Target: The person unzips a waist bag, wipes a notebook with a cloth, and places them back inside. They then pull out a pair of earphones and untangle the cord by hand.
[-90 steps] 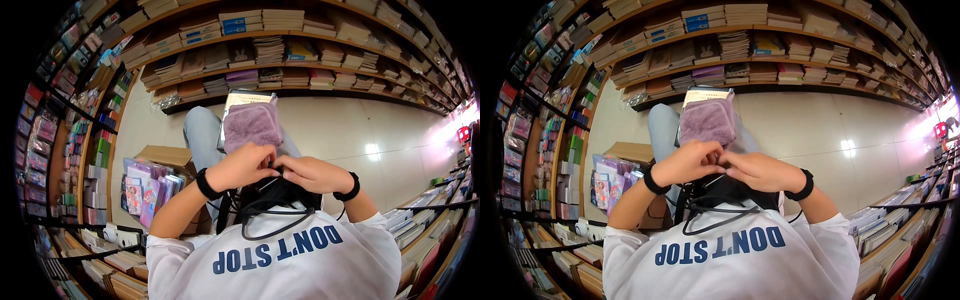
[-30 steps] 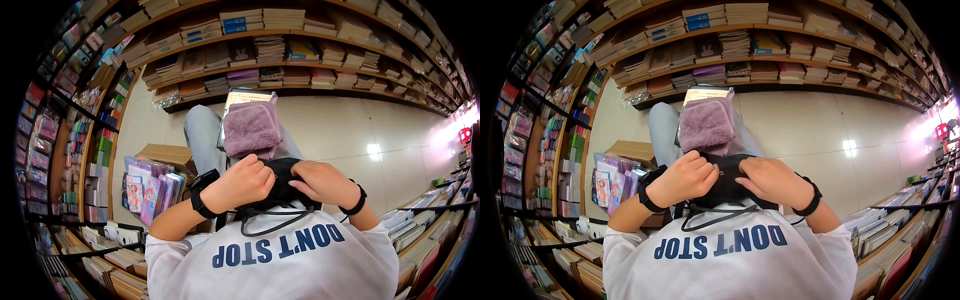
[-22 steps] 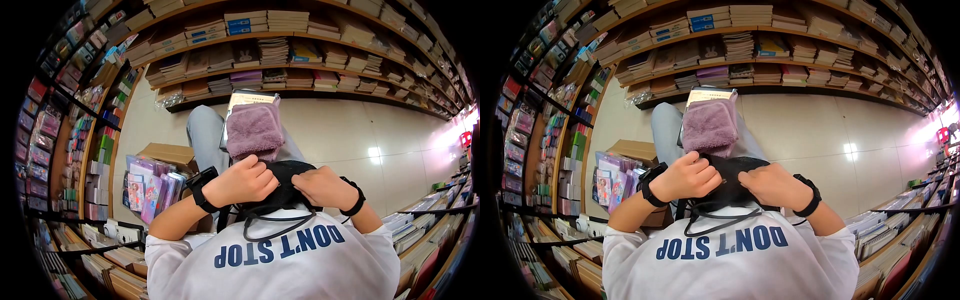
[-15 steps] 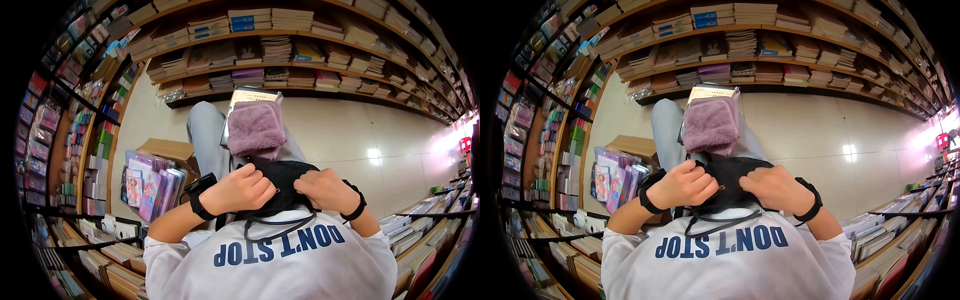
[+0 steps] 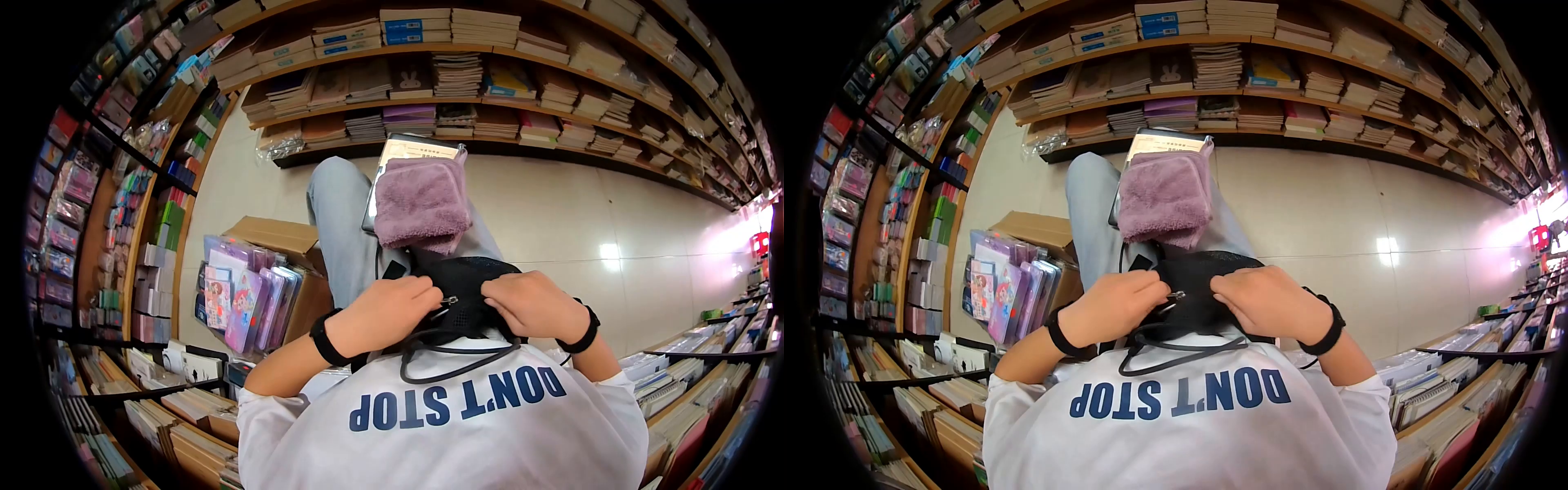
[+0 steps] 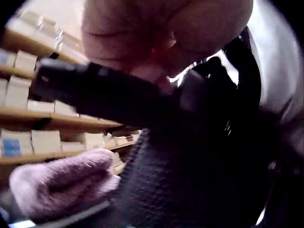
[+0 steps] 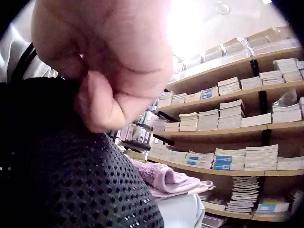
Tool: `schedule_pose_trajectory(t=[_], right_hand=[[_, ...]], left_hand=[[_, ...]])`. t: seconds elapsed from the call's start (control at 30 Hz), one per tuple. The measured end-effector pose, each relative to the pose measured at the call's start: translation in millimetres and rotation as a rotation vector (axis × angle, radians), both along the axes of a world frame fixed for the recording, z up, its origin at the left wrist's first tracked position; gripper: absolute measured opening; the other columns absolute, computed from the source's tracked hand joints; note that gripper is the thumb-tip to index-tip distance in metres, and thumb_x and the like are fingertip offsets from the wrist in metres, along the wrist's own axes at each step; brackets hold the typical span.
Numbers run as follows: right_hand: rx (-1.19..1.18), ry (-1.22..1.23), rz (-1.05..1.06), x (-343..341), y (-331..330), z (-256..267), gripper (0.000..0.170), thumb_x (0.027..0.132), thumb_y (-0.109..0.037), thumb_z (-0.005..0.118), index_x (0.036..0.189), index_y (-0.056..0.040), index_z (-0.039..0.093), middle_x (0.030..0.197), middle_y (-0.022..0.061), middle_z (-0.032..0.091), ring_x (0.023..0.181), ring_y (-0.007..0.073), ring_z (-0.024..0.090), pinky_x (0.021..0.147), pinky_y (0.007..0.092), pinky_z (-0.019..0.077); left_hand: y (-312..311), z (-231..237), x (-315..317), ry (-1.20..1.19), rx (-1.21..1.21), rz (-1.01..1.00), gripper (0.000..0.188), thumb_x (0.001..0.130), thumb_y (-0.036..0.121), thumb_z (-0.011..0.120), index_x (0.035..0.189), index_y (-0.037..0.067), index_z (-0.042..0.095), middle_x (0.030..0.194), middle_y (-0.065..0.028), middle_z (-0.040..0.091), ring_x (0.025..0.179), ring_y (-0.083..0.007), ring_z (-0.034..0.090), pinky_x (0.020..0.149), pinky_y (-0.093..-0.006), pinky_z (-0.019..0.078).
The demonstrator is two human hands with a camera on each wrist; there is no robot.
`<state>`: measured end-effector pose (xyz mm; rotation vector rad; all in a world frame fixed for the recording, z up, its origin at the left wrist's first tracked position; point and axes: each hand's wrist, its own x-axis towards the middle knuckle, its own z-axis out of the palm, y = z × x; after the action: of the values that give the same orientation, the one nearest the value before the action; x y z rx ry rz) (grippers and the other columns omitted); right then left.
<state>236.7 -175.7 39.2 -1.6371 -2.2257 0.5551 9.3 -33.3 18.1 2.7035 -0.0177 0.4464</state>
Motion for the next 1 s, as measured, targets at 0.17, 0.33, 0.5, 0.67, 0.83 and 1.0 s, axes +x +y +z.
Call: schedule_pose_trajectory(t=[0.17,0.33,0.5,0.67,0.83,1.0], right_hand=[[-0.03,0.106,-0.031,-1.0,11.4,9.3,0.016,0.09,-0.019,0.058,0.089,-0.0043,0.052,0.081,0.0128,0.058,0.079,0.0326,0.059,0.067,0.0412,0.0467],[0.077,0.323,-0.04,-17.7,21.5,2.5,0.027,0.086,-0.022,0.067,0.1,-0.0025,0.056,0.091,0.0142,0.059,0.084,0.0322,0.06,0.074,0.0382,0.0482],[-0.025,0.505,-0.188,-25.8,22.3,-7.3,0.03,0.081,-0.019,0.074,0.102,-0.0002,0.063,0.096,0.014,0.06,0.089,0.0306,0.061,0.08,0.0355,0.0491],[-0.022,0.42,-0.23,-26.9,20.9,-18.5,0.032,0.075,-0.01,0.075,0.103,0.0006,0.064,0.098,0.0154,0.061,0.091,0.0334,0.061,0.08,0.0367,0.0489],[-0.088,0.397,-0.273,-25.9,23.5,-15.5,0.028,0.072,-0.005,0.075,0.098,0.0009,0.067,0.096,0.0158,0.062,0.09,0.0355,0.061,0.08,0.0388,0.0483],[-0.141,0.469,-0.35,-26.1,24.8,-15.6,0.022,0.07,-0.005,0.076,0.091,0.0003,0.07,0.086,0.0122,0.061,0.08,0.0271,0.061,0.072,0.033,0.0486]], left_hand=[[19.5,4.9,-0.1,-0.034,-0.329,-0.037,0.025,0.081,0.01,0.068,0.103,0.002,0.058,0.103,-0.0125,0.06,0.094,-0.0322,0.059,0.082,-0.0412,0.0487],[15.4,-4.3,0.8,0.059,-0.725,0.068,0.039,0.072,0.015,0.079,0.106,-0.002,0.069,0.112,-0.0205,0.067,0.104,-0.0336,0.065,0.092,-0.0355,0.0486],[6.0,-10.2,2.3,0.045,-0.813,0.155,0.034,0.073,0.013,0.077,0.102,-0.003,0.07,0.101,-0.0197,0.07,0.095,-0.0291,0.069,0.087,-0.0319,0.0518],[-2.0,-7.2,12.1,0.125,-0.865,0.23,0.032,0.074,0.005,0.073,0.105,-0.005,0.068,0.1,-0.0192,0.07,0.092,-0.0253,0.07,0.086,-0.0298,0.053],[-3.9,-9.7,17.8,0.083,-0.921,0.21,0.032,0.076,0.0,0.072,0.106,-0.006,0.065,0.099,-0.0155,0.07,0.096,-0.0205,0.068,0.091,-0.03,0.0516],[-1.1,-8.7,20.5,0.172,-0.873,0.233,0.029,0.076,0.0,0.072,0.104,-0.006,0.066,0.098,-0.0154,0.07,0.095,-0.0197,0.068,0.09,-0.0301,0.0518]])
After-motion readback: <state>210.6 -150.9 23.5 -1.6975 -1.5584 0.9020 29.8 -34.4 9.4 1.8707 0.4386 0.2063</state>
